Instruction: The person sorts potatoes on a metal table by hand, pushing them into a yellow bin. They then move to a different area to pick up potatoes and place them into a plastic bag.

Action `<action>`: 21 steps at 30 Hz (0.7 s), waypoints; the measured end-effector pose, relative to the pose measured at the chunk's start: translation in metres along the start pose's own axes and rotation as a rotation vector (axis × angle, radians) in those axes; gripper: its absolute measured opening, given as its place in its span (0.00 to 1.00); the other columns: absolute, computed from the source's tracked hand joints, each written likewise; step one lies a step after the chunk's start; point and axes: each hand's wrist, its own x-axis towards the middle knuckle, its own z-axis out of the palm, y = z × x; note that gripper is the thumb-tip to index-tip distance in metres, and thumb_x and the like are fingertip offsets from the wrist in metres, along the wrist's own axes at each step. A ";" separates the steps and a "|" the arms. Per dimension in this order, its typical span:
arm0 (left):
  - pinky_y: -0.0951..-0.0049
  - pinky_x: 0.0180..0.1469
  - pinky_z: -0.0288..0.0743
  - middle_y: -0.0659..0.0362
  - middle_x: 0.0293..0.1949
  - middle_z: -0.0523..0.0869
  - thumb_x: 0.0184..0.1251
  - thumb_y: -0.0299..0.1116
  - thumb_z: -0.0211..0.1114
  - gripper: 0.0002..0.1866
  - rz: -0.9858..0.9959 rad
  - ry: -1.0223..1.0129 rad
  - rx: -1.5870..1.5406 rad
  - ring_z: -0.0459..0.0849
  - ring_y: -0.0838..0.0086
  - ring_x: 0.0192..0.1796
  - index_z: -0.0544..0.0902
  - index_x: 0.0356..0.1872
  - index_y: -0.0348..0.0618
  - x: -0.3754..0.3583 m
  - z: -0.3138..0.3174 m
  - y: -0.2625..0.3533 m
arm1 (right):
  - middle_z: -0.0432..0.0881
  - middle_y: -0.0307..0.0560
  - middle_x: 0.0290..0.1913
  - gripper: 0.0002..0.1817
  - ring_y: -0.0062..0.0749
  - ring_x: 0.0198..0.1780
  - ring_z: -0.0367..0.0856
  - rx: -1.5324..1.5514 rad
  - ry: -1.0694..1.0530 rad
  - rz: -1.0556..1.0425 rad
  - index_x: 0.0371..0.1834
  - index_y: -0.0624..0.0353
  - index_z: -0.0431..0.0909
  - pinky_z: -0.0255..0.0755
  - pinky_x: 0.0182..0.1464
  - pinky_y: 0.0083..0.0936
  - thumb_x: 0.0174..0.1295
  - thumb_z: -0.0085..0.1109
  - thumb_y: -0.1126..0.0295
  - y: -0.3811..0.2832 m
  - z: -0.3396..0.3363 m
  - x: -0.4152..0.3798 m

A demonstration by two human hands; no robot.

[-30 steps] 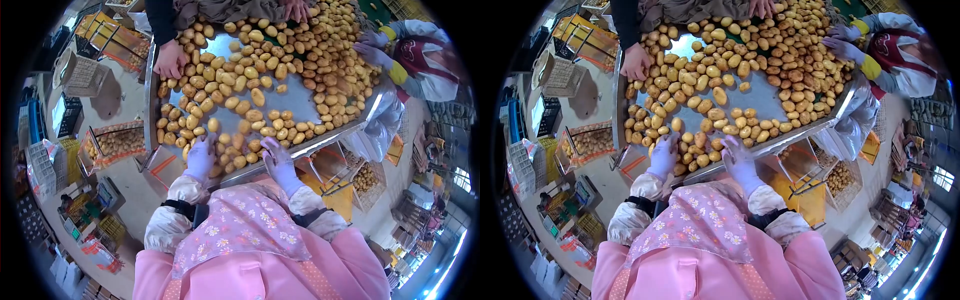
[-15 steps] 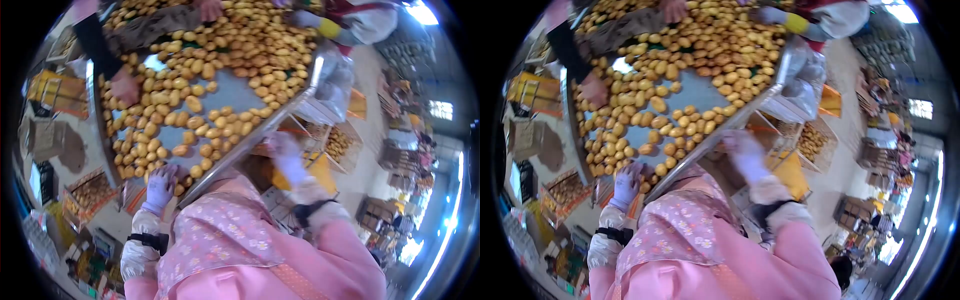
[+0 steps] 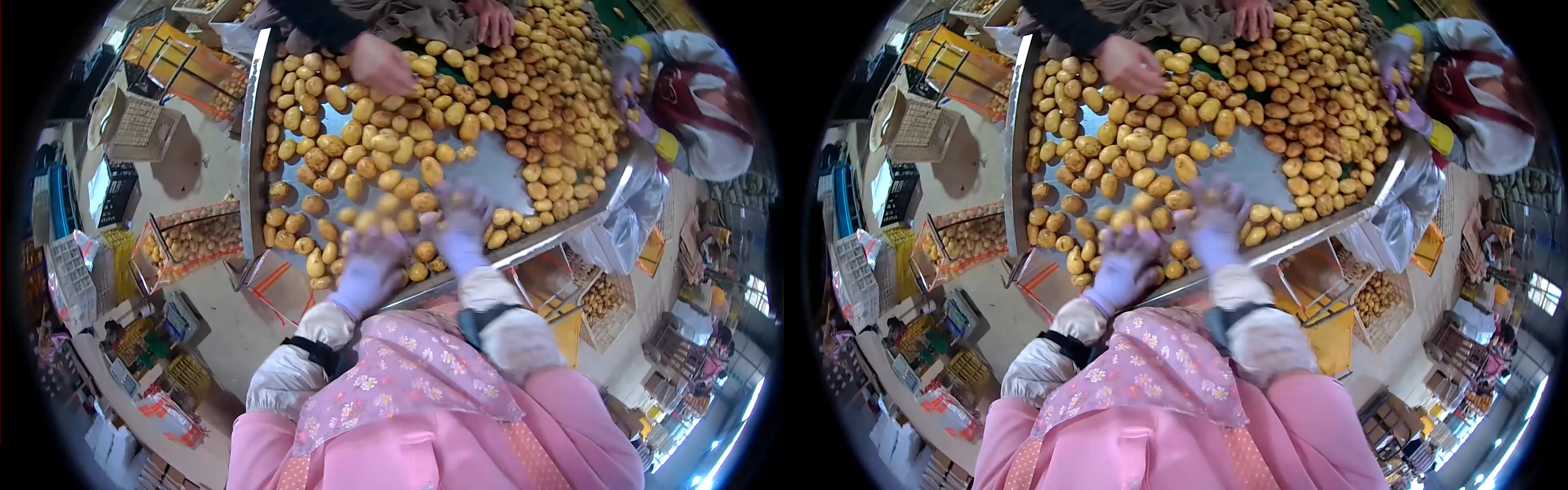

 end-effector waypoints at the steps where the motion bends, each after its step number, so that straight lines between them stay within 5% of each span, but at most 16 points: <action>1: 0.35 0.78 0.52 0.55 0.66 0.79 0.62 0.40 0.69 0.23 0.220 0.192 0.037 0.71 0.52 0.74 0.85 0.60 0.58 -0.011 0.020 -0.003 | 0.64 0.50 0.78 0.36 0.53 0.83 0.52 0.048 0.078 -0.127 0.77 0.35 0.68 0.45 0.77 0.72 0.64 0.64 0.48 -0.024 0.017 -0.004; 3: 0.41 0.74 0.64 0.54 0.63 0.82 0.62 0.37 0.68 0.21 0.228 0.164 -0.043 0.76 0.51 0.69 0.86 0.58 0.59 -0.025 0.005 -0.015 | 0.63 0.47 0.80 0.36 0.50 0.84 0.49 0.107 0.152 -0.258 0.77 0.33 0.68 0.43 0.79 0.69 0.64 0.63 0.46 -0.031 0.039 -0.002; 5: 0.44 0.72 0.68 0.53 0.63 0.82 0.62 0.37 0.68 0.20 0.195 0.146 -0.061 0.79 0.51 0.67 0.86 0.58 0.58 -0.048 -0.018 -0.020 | 0.63 0.41 0.81 0.35 0.47 0.86 0.48 0.158 -0.040 -0.957 0.75 0.32 0.71 0.39 0.82 0.63 0.63 0.63 0.44 0.011 0.034 -0.001; 6: 0.46 0.69 0.72 0.52 0.64 0.82 0.62 0.35 0.68 0.21 0.108 0.048 -0.113 0.81 0.50 0.65 0.86 0.58 0.57 -0.056 -0.035 -0.025 | 0.66 0.38 0.79 0.31 0.44 0.84 0.52 0.076 -0.037 -0.970 0.71 0.32 0.76 0.40 0.83 0.60 0.63 0.63 0.45 0.043 0.033 0.012; 7: 0.49 0.65 0.76 0.51 0.64 0.82 0.63 0.34 0.67 0.21 0.020 -0.042 -0.163 0.83 0.50 0.62 0.86 0.59 0.55 -0.058 -0.047 -0.036 | 0.68 0.42 0.77 0.35 0.46 0.80 0.59 0.015 -0.344 -0.754 0.71 0.32 0.76 0.47 0.82 0.52 0.58 0.68 0.45 0.059 -0.001 0.044; 9: 0.50 0.60 0.78 0.48 0.63 0.82 0.61 0.30 0.67 0.23 0.017 0.216 -0.174 0.84 0.48 0.59 0.85 0.60 0.50 -0.063 -0.041 -0.076 | 0.69 0.57 0.74 0.37 0.59 0.76 0.65 -0.133 -0.113 -0.258 0.75 0.42 0.69 0.57 0.77 0.51 0.61 0.65 0.49 0.082 -0.022 0.118; 10: 0.50 0.61 0.78 0.47 0.62 0.83 0.63 0.29 0.66 0.23 -0.075 0.321 -0.134 0.83 0.48 0.61 0.85 0.61 0.49 -0.053 -0.058 -0.078 | 0.68 0.65 0.75 0.35 0.66 0.74 0.65 -0.082 0.302 -0.416 0.75 0.47 0.69 0.57 0.77 0.51 0.66 0.61 0.50 0.102 -0.017 0.148; 12: 0.51 0.64 0.76 0.46 0.62 0.83 0.67 0.28 0.65 0.21 -0.214 0.555 -0.038 0.81 0.47 0.63 0.83 0.62 0.46 -0.011 -0.088 -0.100 | 0.60 0.69 0.79 0.33 0.72 0.77 0.57 0.000 0.438 -0.199 0.74 0.43 0.73 0.54 0.77 0.59 0.67 0.56 0.43 0.083 -0.003 0.212; 14: 0.52 0.68 0.72 0.44 0.62 0.83 0.74 0.31 0.62 0.20 -0.241 0.774 0.010 0.78 0.45 0.66 0.82 0.65 0.44 0.050 -0.110 -0.131 | 0.55 0.75 0.80 0.34 0.75 0.79 0.53 0.051 0.268 0.114 0.75 0.41 0.72 0.53 0.77 0.62 0.68 0.55 0.42 0.008 -0.027 0.241; 15: 0.50 0.69 0.71 0.41 0.64 0.81 0.74 0.33 0.62 0.22 -0.271 0.812 0.028 0.78 0.44 0.67 0.81 0.66 0.42 0.081 -0.115 -0.151 | 0.54 0.76 0.80 0.33 0.77 0.79 0.52 -0.100 0.557 -0.145 0.74 0.39 0.73 0.53 0.77 0.64 0.67 0.58 0.42 0.008 0.014 0.248; 16: 0.50 0.71 0.69 0.38 0.68 0.78 0.75 0.37 0.61 0.23 -0.346 0.837 -0.016 0.76 0.44 0.69 0.80 0.67 0.41 0.112 -0.125 -0.150 | 0.55 0.72 0.81 0.35 0.76 0.79 0.53 0.219 0.381 -0.229 0.77 0.40 0.69 0.51 0.77 0.66 0.67 0.58 0.45 -0.012 0.006 0.225; 18: 0.42 0.77 0.60 0.34 0.73 0.70 0.77 0.48 0.57 0.28 -0.447 0.712 0.108 0.66 0.32 0.75 0.74 0.75 0.53 0.164 -0.109 -0.152 | 0.53 0.64 0.83 0.42 0.70 0.83 0.49 0.147 0.187 -0.307 0.85 0.46 0.53 0.46 0.79 0.67 0.71 0.56 0.47 -0.027 0.005 0.182; 19: 0.35 0.79 0.51 0.31 0.76 0.65 0.76 0.52 0.58 0.30 -0.497 0.649 0.354 0.59 0.30 0.78 0.72 0.76 0.58 0.182 -0.092 -0.138 | 0.54 0.59 0.84 0.41 0.66 0.82 0.51 0.011 0.086 -0.496 0.84 0.46 0.57 0.44 0.79 0.67 0.70 0.57 0.48 -0.016 0.006 0.159; 21: 0.30 0.79 0.43 0.35 0.76 0.65 0.70 0.50 0.62 0.31 -0.380 0.557 0.251 0.59 0.37 0.79 0.73 0.73 0.56 0.170 -0.090 -0.073 | 0.65 0.48 0.79 0.34 0.56 0.82 0.55 0.016 -0.105 -0.728 0.77 0.39 0.68 0.47 0.81 0.63 0.68 0.61 0.51 0.010 -0.017 0.119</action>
